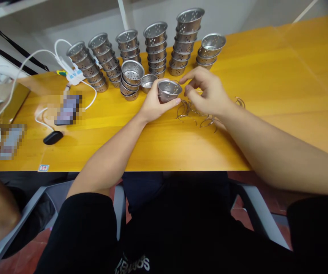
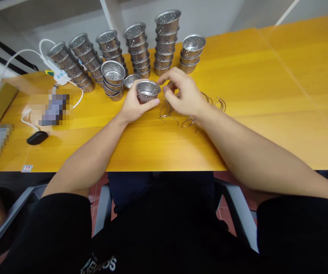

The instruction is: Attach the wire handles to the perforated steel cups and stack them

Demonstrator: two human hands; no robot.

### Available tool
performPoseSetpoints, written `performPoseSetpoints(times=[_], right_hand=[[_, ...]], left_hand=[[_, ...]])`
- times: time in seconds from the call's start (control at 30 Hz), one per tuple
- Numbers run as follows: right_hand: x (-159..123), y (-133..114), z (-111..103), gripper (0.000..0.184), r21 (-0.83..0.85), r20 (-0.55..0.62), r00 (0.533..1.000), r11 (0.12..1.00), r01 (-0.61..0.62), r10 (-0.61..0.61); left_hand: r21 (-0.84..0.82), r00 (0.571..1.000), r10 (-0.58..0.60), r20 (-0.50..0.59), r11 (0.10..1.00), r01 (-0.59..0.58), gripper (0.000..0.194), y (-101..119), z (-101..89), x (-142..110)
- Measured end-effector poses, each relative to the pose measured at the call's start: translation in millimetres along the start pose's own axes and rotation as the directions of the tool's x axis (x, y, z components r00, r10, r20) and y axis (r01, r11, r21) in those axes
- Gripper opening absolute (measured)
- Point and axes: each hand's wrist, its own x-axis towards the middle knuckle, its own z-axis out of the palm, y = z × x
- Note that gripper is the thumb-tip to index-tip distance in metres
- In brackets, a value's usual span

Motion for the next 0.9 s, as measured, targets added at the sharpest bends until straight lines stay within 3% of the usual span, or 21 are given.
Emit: performPoseSetpoints(times=[0.1, 0.27, 0.53, 0.7, 0.9], right_hand=[[-2, 4, 2, 0.037, 0.048, -0.026, 0.999, 0.998, 0.037, -0.035], [4, 27, 10, 0.021, -0.023, -0.038, 0.976, 0.976, 0.215, -0.216], [9, 52, 24, 0.03, 0.06, -0.058, 0.94, 0.938, 0.341, -0.338], [6, 47, 23, 0.044, 0.066, -0.09, 0.954, 0.954, 0.293, -0.287], [6, 41, 21, 0.04, 0.082, -0.065, 0.955, 0.952, 0.294, -0.289]], left_hand=[[0.011, 0.999, 0.007, 0.041, 1.0, -0.007, 0.118, -3, 0.7, 0], [0.057, 1.0, 0.018, 0.018, 0.998, -0.019, 0.113, -3, -2.0, -1], [0.132, 0.998, 0.053, 0.032, 0.99, -0.057, 0.104, 11, -6.2, -5], [0.16, 0.999, 0.047, 0.026, 0.986, -0.05, 0.098, 13, -4.9, -3], [0.193, 0.999, 0.031, 0.03, 0.98, -0.036, 0.095, 22, -7.1, -6]])
